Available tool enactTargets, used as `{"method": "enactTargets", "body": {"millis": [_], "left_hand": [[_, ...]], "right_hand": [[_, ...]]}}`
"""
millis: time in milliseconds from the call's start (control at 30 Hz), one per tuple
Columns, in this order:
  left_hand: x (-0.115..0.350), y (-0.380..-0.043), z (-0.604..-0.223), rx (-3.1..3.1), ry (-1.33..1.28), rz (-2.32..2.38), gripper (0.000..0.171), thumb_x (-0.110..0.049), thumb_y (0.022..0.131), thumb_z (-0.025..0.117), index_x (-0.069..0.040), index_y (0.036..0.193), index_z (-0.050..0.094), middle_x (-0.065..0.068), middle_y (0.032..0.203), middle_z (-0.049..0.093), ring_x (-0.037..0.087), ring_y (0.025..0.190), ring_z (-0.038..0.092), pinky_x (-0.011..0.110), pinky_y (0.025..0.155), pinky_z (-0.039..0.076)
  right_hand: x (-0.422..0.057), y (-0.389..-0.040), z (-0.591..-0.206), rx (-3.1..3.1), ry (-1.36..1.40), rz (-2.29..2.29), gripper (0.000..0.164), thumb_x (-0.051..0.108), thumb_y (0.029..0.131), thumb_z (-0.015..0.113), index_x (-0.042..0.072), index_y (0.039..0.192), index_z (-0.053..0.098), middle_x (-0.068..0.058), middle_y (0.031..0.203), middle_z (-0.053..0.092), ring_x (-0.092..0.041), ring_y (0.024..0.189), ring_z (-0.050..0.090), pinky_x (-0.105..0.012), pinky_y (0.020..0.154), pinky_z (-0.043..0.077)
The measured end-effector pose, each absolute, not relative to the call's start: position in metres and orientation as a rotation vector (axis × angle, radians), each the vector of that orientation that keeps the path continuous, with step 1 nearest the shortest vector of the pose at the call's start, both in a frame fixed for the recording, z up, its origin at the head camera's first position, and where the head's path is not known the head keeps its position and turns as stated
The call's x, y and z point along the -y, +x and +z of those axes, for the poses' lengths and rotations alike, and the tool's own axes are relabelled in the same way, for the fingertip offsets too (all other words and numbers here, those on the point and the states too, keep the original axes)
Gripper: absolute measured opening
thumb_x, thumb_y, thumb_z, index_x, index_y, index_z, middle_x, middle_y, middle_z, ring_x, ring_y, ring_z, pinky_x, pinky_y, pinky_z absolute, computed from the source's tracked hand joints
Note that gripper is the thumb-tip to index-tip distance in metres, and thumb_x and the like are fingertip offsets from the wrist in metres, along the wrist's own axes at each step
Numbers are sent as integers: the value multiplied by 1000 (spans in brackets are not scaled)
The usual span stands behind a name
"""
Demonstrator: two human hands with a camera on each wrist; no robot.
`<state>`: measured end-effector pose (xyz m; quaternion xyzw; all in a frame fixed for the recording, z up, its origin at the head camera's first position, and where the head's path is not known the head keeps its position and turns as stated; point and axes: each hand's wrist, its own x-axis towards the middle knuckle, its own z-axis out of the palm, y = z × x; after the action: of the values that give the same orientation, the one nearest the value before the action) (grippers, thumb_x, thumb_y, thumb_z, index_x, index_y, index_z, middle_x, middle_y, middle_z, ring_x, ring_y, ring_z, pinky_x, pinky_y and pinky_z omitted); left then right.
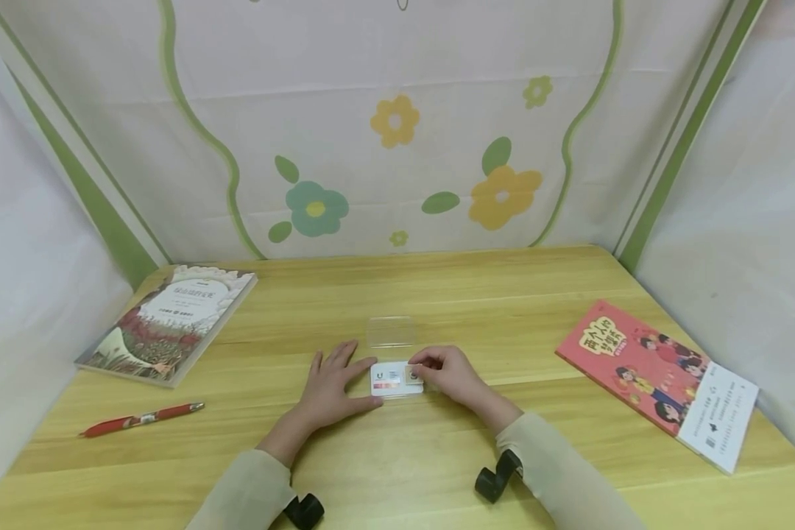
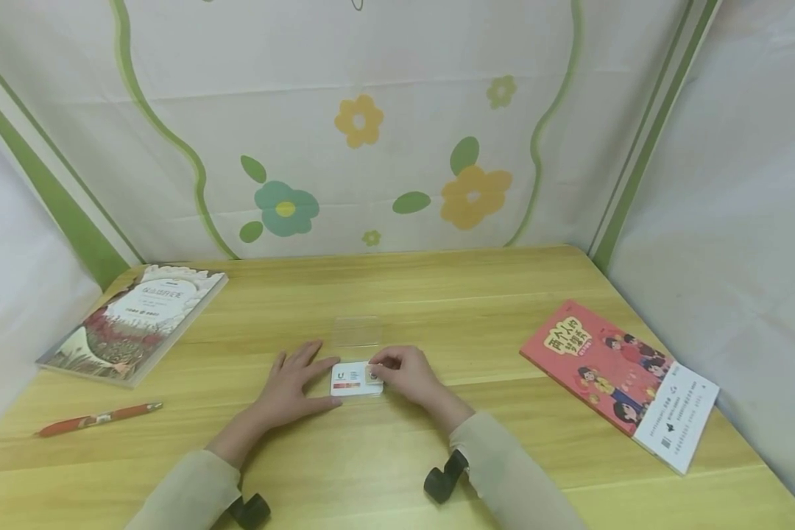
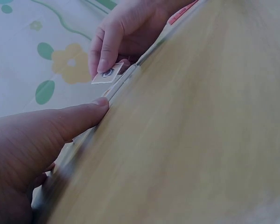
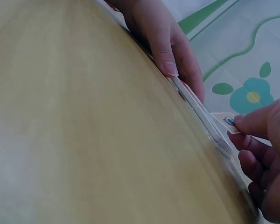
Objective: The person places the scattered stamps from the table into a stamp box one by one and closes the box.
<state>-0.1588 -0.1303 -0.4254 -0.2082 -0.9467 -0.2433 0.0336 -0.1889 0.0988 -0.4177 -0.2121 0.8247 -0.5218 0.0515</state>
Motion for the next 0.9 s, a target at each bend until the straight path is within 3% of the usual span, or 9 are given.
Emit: {"method": "enactTargets", "body": {"millis": [200, 467, 900], "left_hand": [[130, -159, -426, 2911, -640, -750, 69, -60, 69, 58, -20, 125, 49, 14, 137, 25, 29, 126, 14, 54, 95, 0], [132, -159, -428, 2903, -642, -764, 69, -60, 69, 57, -21, 125, 48, 13, 138, 25, 29, 126, 14, 54, 95, 0], [131, -160, -429, 2883, -656, -766, 69, -62, 70, 55, -22, 125, 48, 13, 137, 25, 29, 126, 15, 55, 95, 0]], "right_hand": [[-96, -182, -407, -2472, -663, -1618, 8, 0, 77, 62, -2, 84, 65, -8, 73, 59, -15, 60, 45, -21, 52, 37], [-97, -189, -422, -2583, -672, -1491, 9, 12, 79, 63, 8, 86, 67, 3, 74, 57, -12, 62, 46, -23, 54, 39], [-98, -190, -428, -2694, -727, -1439, 7, 8, 77, 64, 11, 82, 66, 6, 70, 51, -11, 61, 45, -23, 53, 39]]}}
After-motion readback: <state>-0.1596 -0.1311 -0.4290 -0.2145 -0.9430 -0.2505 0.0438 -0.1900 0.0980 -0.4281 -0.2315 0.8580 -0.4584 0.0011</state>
